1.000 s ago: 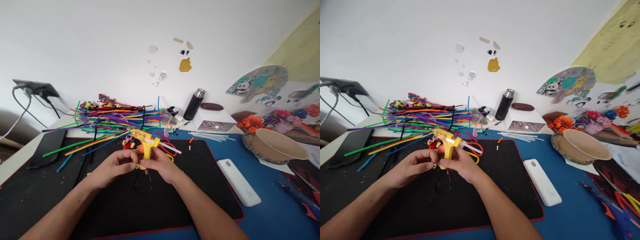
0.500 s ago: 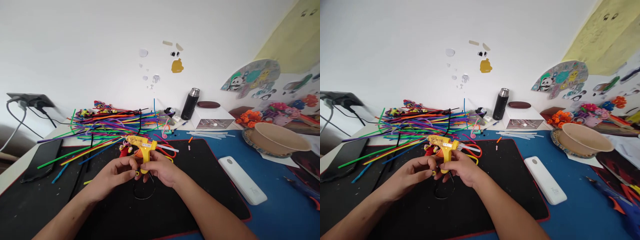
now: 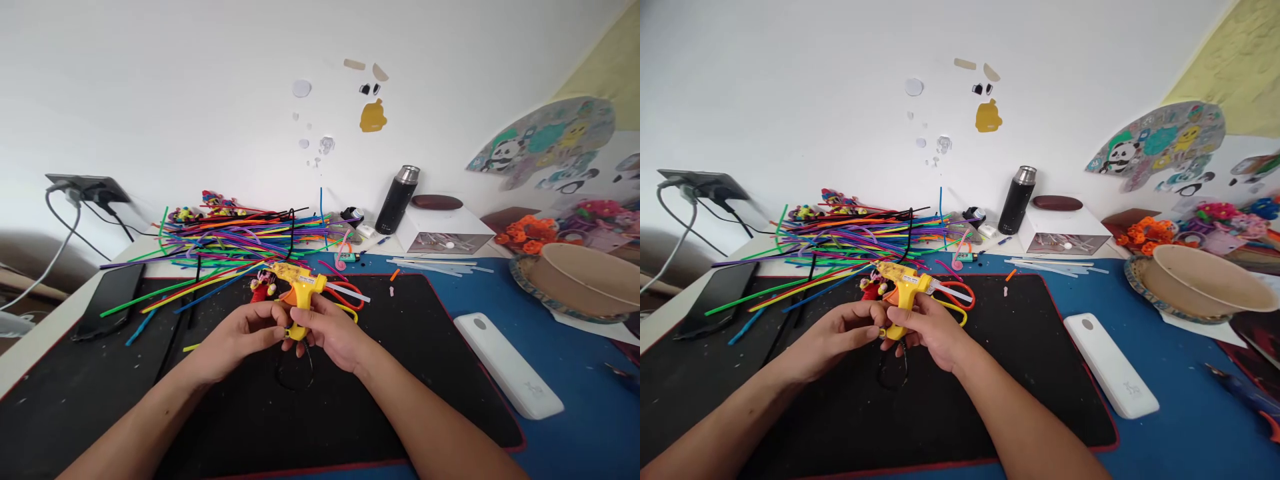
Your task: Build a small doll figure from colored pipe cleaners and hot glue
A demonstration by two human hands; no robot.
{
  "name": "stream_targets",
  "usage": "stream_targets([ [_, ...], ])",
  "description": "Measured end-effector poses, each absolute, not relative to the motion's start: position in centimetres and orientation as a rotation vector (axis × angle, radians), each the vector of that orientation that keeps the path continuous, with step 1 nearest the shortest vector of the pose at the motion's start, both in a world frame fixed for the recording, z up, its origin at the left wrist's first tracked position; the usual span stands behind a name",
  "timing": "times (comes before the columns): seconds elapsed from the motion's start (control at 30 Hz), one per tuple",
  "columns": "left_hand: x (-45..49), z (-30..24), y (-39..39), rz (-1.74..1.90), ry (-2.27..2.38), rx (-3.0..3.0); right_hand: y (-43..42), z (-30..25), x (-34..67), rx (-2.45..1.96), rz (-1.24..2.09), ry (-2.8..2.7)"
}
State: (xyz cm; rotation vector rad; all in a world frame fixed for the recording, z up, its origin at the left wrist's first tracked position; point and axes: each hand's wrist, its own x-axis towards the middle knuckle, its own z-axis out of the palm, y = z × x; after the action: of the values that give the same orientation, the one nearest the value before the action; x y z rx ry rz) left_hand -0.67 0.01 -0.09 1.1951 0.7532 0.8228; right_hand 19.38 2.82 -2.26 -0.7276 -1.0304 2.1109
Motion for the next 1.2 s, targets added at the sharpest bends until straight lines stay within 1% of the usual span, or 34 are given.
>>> stream_targets([
  [0.17,-0.5,0.1,0.1,0.856,0.76,1.188,2.7,-2.4,19.1,-0.811,2.059,-0.978],
  [0.33,0.1,1.0,-0.1,0.797,0.804,1.309,2.6,-2.4,19.0,-0.857,2.004,-0.924],
  [0.47,0.2,1.3,-0.2,0.85,0.813,1.231,2.7,-2.0,19.1,-0.886,2.003,-0.904],
  [0.87,-0.9,1.0,-0.5,0.866,0.865,1.184,2.7,-1.3,19.6,-0.825,2.083,-0.97],
  [1.2,-1.5,1.6,-0.5,0.962,0.888,1.163,3.0,-1.1,19.9,-0.76,2.014,-0.981],
])
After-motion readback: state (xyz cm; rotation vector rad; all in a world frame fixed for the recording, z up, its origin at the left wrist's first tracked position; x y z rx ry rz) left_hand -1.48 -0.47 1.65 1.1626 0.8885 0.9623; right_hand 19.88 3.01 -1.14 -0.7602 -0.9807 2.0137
